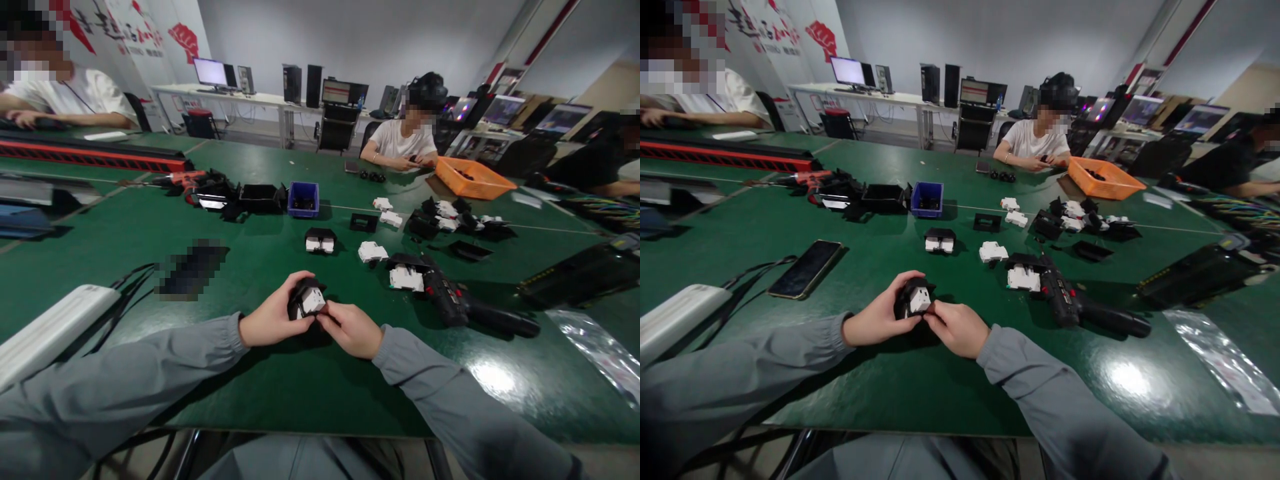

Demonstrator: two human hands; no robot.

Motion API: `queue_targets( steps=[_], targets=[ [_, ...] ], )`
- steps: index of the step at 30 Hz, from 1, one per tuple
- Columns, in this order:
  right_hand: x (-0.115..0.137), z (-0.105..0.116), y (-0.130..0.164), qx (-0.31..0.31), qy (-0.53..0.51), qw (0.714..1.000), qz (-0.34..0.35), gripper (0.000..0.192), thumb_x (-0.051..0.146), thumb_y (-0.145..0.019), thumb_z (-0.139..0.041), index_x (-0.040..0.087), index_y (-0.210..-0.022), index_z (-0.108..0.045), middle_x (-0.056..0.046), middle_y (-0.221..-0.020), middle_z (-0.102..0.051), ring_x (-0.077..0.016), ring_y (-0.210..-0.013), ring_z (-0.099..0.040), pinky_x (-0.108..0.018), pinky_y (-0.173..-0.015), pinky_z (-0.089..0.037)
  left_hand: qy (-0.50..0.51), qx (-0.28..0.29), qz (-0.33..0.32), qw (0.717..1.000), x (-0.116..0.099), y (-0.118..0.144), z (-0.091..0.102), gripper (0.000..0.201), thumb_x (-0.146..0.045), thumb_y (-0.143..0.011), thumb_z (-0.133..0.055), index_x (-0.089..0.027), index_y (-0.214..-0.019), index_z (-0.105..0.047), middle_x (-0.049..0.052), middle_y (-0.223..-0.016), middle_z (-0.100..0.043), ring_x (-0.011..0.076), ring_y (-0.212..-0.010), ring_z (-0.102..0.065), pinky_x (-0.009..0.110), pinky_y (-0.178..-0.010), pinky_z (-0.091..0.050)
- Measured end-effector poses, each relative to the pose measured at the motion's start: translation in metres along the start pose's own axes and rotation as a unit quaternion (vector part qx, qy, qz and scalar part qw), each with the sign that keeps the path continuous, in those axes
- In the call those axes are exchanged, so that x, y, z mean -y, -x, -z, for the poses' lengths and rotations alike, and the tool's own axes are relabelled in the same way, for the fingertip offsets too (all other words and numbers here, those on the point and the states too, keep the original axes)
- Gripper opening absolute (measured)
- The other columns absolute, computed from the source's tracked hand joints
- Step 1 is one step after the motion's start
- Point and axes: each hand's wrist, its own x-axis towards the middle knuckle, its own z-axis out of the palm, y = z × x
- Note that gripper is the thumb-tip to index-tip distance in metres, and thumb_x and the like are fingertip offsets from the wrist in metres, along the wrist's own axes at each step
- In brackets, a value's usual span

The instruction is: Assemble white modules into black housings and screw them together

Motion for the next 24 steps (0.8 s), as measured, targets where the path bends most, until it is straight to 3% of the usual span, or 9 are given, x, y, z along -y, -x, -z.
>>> queue_targets(
  steps=[24],
  targets=[
    [0.0003, -0.0018, 0.0021, -0.006, 0.023, 1.0, 0.018, 0.016, 0.021, -0.095, -0.046, 0.02, -0.079, -0.051, -0.002, -0.072, -0.059, -0.0148, -0.063, -0.054, -0.026, -0.058, -0.037, 0.004, 0.014, -0.004, 1.0, 0.0033, 0.0017, 0.0, 0.077, -0.022, -0.077, -0.072, -0.022, -0.141, -0.03, 0.011, -0.126, -0.054, 0.0228, -0.108, -0.059, 0.039, -0.097, -0.049]
  ],
)
